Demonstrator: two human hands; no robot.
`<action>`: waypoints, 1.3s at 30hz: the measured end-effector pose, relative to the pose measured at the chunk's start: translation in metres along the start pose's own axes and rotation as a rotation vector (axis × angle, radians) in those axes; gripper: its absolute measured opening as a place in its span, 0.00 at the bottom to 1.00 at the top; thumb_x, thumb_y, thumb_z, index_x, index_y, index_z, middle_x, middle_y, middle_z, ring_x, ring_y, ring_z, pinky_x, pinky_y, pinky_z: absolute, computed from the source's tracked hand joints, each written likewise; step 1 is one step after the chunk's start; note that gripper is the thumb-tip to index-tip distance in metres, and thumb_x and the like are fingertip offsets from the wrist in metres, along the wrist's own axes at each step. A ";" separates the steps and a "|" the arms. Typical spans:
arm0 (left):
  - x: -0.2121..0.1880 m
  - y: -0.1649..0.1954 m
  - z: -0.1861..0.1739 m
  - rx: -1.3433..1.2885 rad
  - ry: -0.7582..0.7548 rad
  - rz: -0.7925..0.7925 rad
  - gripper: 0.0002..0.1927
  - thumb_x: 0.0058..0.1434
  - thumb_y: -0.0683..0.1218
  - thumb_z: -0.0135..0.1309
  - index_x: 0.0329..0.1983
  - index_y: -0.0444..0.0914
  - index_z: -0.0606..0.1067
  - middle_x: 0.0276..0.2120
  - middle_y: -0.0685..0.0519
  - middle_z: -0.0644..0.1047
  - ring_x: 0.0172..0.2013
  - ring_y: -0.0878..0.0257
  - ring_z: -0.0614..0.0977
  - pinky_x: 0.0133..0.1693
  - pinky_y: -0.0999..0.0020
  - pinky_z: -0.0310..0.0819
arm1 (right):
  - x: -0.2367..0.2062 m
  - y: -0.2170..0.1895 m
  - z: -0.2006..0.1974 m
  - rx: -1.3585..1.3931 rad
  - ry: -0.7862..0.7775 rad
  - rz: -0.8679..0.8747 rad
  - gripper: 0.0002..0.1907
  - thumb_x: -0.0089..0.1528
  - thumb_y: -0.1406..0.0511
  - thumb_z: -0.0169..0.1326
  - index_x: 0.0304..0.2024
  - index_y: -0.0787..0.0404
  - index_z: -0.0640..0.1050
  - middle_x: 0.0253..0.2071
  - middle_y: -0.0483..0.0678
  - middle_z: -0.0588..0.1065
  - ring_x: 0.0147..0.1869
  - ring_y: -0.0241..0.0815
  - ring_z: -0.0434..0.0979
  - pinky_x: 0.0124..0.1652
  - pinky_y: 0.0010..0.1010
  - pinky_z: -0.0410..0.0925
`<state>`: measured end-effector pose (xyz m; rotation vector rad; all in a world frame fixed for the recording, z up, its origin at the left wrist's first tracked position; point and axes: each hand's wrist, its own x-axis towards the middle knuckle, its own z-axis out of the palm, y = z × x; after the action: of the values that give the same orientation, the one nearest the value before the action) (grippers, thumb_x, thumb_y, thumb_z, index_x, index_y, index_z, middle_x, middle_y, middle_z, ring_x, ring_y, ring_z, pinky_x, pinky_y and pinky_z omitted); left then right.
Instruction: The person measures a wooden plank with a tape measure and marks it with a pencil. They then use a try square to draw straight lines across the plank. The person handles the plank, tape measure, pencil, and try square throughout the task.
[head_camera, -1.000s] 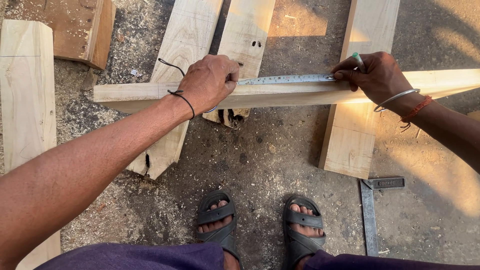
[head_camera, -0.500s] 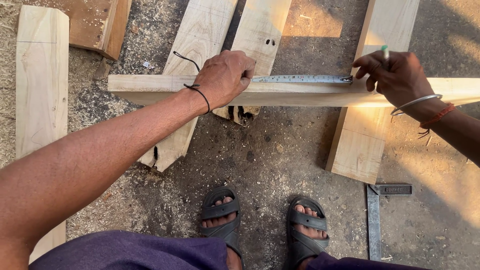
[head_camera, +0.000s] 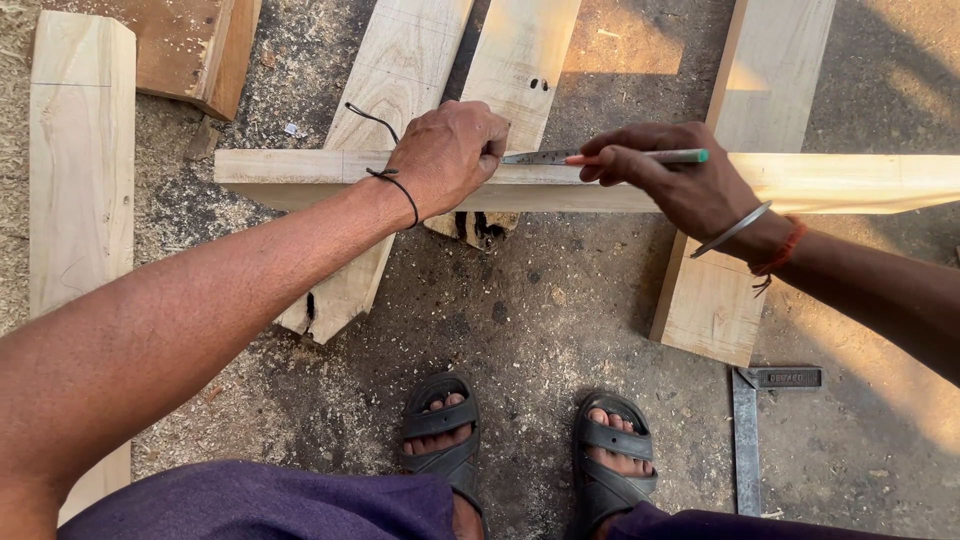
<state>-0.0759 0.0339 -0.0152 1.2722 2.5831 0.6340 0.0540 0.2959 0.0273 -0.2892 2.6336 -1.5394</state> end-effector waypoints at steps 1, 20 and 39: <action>0.000 0.001 -0.001 -0.006 -0.011 -0.017 0.07 0.62 0.38 0.57 0.28 0.40 0.75 0.34 0.51 0.77 0.37 0.59 0.80 0.43 0.56 0.79 | 0.001 -0.001 0.005 -0.041 -0.004 -0.019 0.23 0.73 0.55 0.47 0.52 0.68 0.80 0.46 0.58 0.82 0.48 0.47 0.87 0.46 0.36 0.81; 0.003 -0.002 0.005 -0.029 0.018 0.009 0.07 0.62 0.38 0.57 0.29 0.39 0.74 0.32 0.50 0.76 0.35 0.59 0.80 0.41 0.56 0.80 | 0.000 0.001 0.010 -0.218 0.030 -0.007 0.17 0.72 0.61 0.48 0.48 0.66 0.83 0.41 0.55 0.83 0.40 0.43 0.86 0.38 0.32 0.79; 0.003 -0.002 0.005 -0.057 0.003 -0.011 0.09 0.61 0.38 0.57 0.26 0.40 0.73 0.31 0.52 0.75 0.34 0.60 0.80 0.41 0.57 0.80 | -0.001 -0.004 0.012 -0.160 0.034 0.009 0.16 0.72 0.62 0.48 0.48 0.67 0.82 0.42 0.55 0.83 0.42 0.42 0.86 0.40 0.30 0.80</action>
<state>-0.0773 0.0367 -0.0203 1.2394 2.5532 0.7035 0.0570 0.2836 0.0243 -0.2628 2.7858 -1.3449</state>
